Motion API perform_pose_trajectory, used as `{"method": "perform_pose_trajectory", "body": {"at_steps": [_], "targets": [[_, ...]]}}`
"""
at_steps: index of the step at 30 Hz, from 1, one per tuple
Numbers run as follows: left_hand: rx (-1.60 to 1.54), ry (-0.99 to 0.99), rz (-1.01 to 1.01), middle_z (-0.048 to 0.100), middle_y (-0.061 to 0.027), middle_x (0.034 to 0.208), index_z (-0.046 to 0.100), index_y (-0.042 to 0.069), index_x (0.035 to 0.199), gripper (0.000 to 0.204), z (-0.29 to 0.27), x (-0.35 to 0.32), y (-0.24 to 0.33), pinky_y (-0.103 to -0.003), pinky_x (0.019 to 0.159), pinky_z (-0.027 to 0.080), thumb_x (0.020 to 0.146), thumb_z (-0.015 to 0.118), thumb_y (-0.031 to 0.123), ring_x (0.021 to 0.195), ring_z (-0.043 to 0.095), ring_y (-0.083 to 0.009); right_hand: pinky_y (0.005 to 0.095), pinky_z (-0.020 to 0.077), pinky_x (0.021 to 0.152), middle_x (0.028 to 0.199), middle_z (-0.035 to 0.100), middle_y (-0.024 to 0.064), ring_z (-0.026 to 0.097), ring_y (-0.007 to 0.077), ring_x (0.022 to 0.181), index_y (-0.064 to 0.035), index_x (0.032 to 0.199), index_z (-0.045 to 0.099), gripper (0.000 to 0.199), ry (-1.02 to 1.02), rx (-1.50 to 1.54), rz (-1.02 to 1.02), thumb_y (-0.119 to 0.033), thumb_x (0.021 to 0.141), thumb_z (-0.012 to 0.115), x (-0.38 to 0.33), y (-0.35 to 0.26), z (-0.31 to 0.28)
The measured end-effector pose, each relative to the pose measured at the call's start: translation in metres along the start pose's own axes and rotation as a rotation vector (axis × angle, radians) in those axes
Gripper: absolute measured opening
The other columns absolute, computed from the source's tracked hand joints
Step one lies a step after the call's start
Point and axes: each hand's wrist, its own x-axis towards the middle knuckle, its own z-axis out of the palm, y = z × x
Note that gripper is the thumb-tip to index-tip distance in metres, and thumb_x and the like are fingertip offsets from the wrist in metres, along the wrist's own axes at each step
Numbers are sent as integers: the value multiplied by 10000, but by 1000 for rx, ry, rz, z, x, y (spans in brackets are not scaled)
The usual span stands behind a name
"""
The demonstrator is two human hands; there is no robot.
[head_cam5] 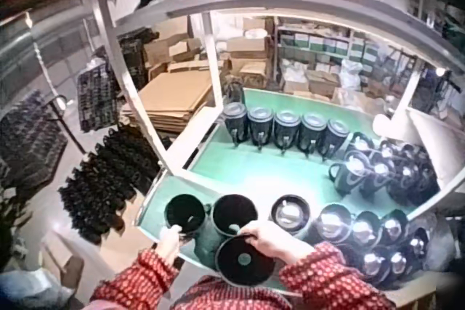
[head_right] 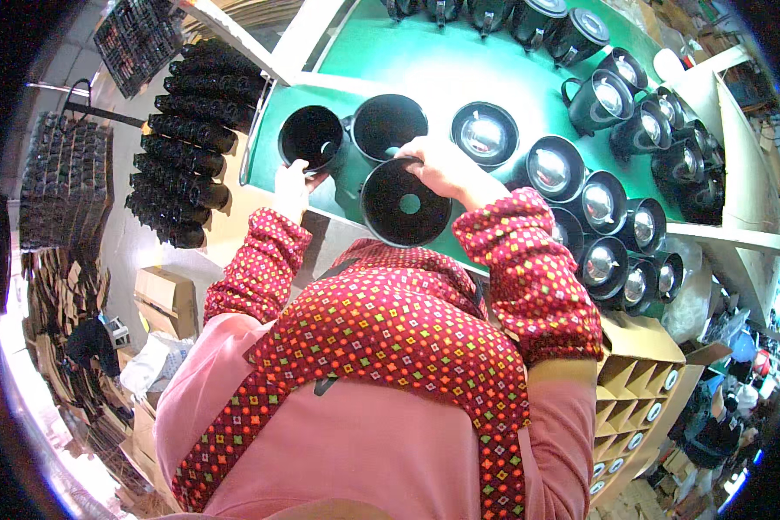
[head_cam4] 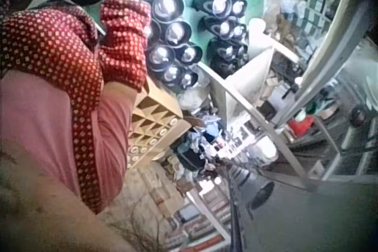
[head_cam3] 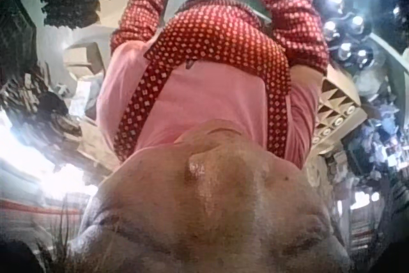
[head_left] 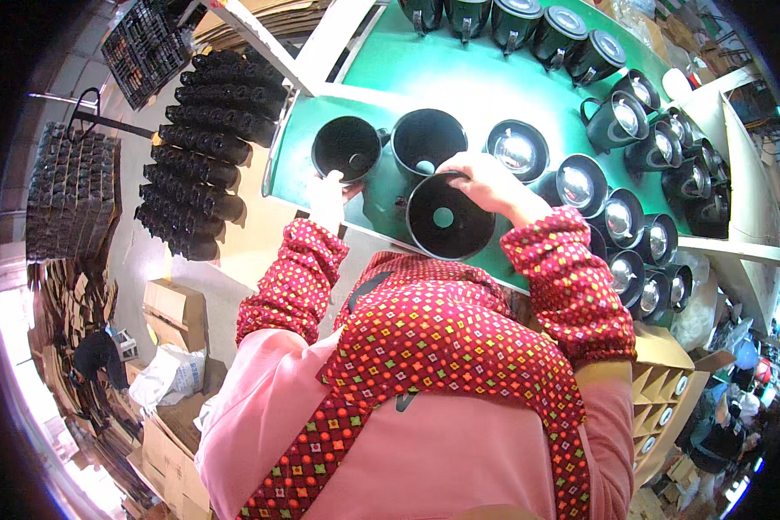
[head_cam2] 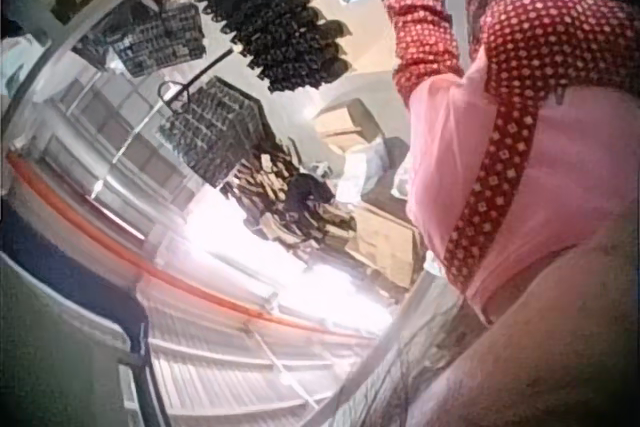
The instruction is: The person repeatedly picks up black pots from a green table, places white circular inserts into them, and then places the assembled units into a cardboard box. The person handles the items one at a time throughout the clip.
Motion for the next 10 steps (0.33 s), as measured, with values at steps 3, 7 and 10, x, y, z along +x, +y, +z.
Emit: {"method": "perform_pose_trajectory", "body": {"at_steps": [3, 7, 10], "targets": [[104, -51, -22, 670, -215, 1064, 527, -56, 1194, 277, 16, 17, 14, -476, 759, 691, 932, 561, 28, 889, 719, -332, 414, 549, 950, 1142, 734, 159, 686, 348, 1106, -58, 1160, 725, 241, 43, -20, 77, -96, 922, 722, 13, 26, 14], [143, -123, -51, 688, -196, 1050, 567, -54, 1183, 268, 23, 35, 17, -432, 697, 689, 976, 614, 109, 810, 725, -307, 462, 558, 905, 1130, 660, 154, 668, 379, 1078, -71, 1222, 666, 375, 199, -137, -55, -98, 859, 757, 16, 23, 21], [190, -190, -134, 649, -219, 1191, 455, -9, 1325, 410, 15, 64, 22, -400, 647, 661, 1011, 645, 172, 819, 734, -292, 439, 559, 938, 1259, 599, 139, 657, 376, 1122, -104, 1335, 574, 558, 108, -265, 120, -130, 823, 796, 11, 1, 22]]}}
